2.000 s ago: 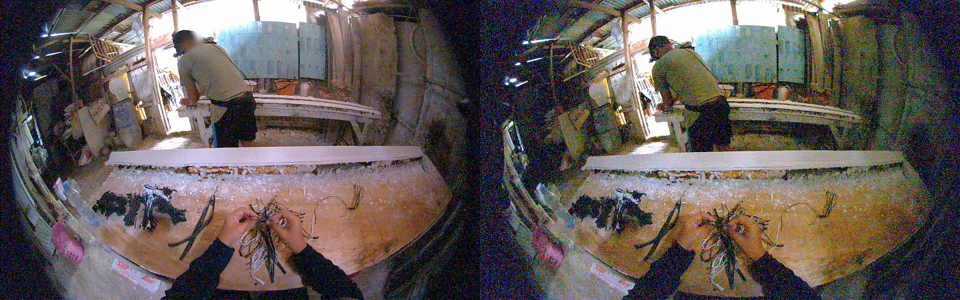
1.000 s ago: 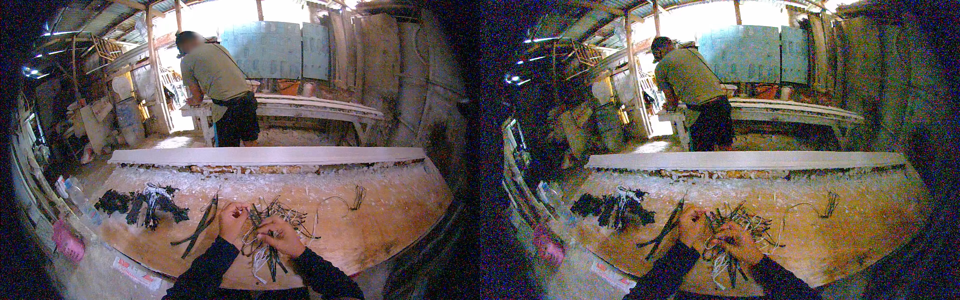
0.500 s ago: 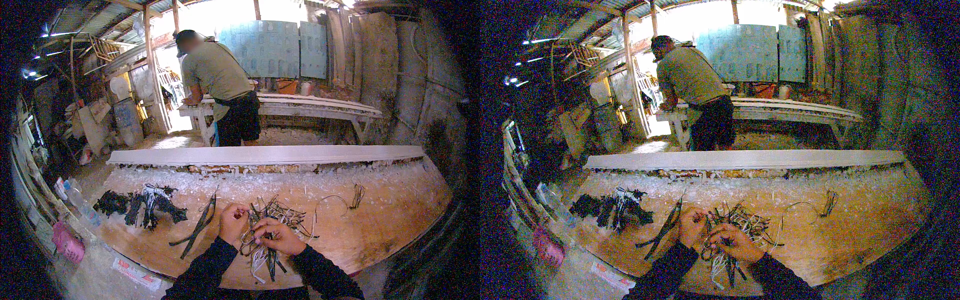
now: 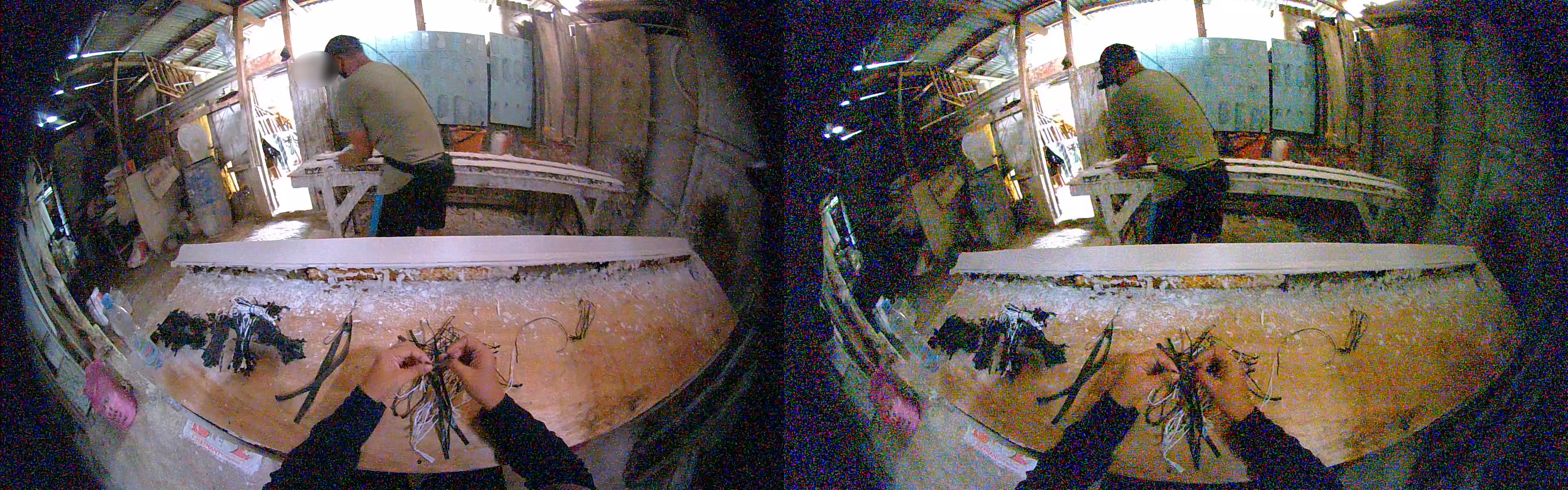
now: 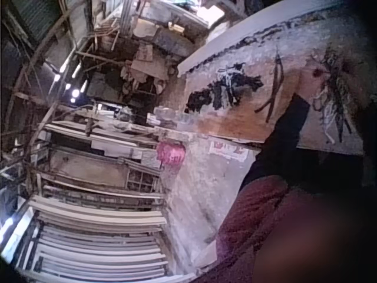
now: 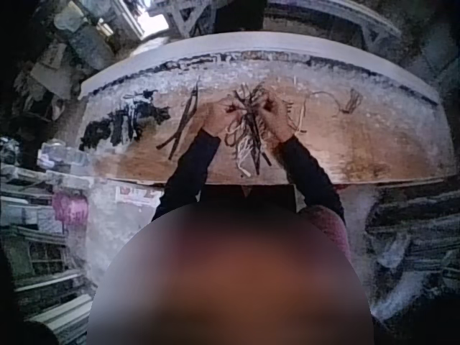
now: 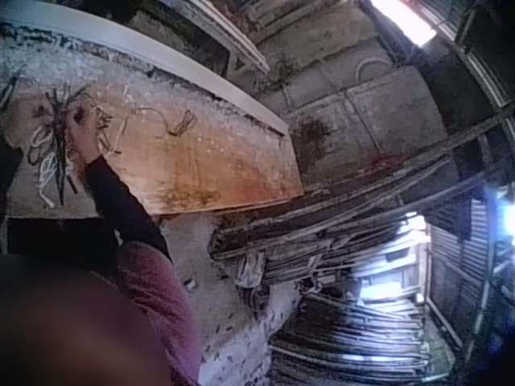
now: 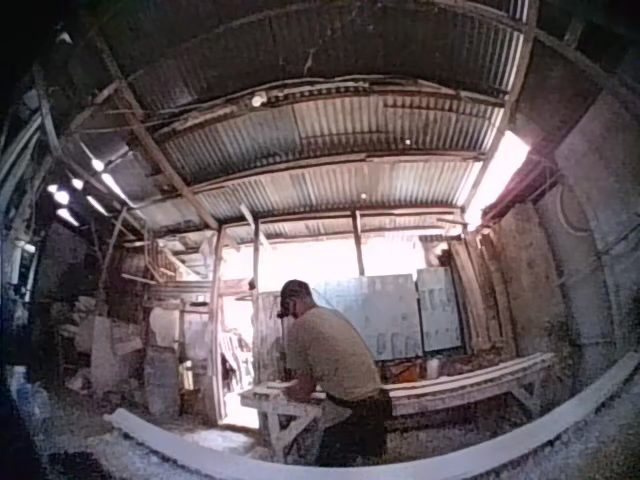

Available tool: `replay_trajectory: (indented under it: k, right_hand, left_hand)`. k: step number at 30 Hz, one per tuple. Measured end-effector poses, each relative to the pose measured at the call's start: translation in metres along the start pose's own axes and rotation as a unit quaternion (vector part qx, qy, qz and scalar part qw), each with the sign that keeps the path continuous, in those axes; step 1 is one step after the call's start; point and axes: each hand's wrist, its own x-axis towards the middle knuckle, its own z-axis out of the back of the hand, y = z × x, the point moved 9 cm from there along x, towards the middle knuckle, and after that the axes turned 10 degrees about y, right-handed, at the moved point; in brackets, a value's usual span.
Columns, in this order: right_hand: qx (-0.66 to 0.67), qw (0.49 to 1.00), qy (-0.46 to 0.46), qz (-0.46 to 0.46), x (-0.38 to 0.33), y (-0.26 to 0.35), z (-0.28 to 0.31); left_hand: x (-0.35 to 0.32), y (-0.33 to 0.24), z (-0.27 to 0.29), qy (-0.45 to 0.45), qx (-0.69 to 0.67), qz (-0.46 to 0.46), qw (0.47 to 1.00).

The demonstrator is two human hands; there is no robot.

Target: The person sorts and organizes a pile of black and white cables on a wooden workbench. They pick up individual cables, separate them, and place them into small piles. Another person works in the background at a separate table.

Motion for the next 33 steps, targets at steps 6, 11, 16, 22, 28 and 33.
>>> replay_trajectory:
  k: [6, 11, 16, 22, 28, 33]
  right_hand:
    - [-0.042, 0.993, -0.113, -0.014, 0.0, 0.012, 0.025]
    - [0.099, 0.988, -0.086, -0.084, -0.003, 0.005, 0.011]
    - [-0.107, 0.989, -0.1, -0.012, 0.0, 0.019, 0.021]
    - [-0.083, 0.993, 0.084, -0.024, -0.004, 0.014, -0.019]
    - [0.184, 0.957, 0.215, -0.063, -0.008, 0.02, -0.05]
    - [0.086, 0.971, 0.223, -0.009, -0.006, 0.032, -0.044]
  left_hand:
    - [0.002, -0.021, -0.031, 0.145, 0.057, -0.068, 0.985]
    - [-0.001, -0.013, -0.022, 0.094, -0.003, 0.005, 0.996]
    - [-0.001, 0.01, 0.012, -0.089, 0.018, 0.052, 0.994]
    - [-0.006, 0.053, 0.047, -0.237, -0.134, 0.042, 0.961]
    - [-0.004, 0.046, 0.051, -0.271, -0.065, -0.007, 0.96]
    - [-0.009, 0.028, 0.049, -0.267, -0.018, -0.027, 0.963]
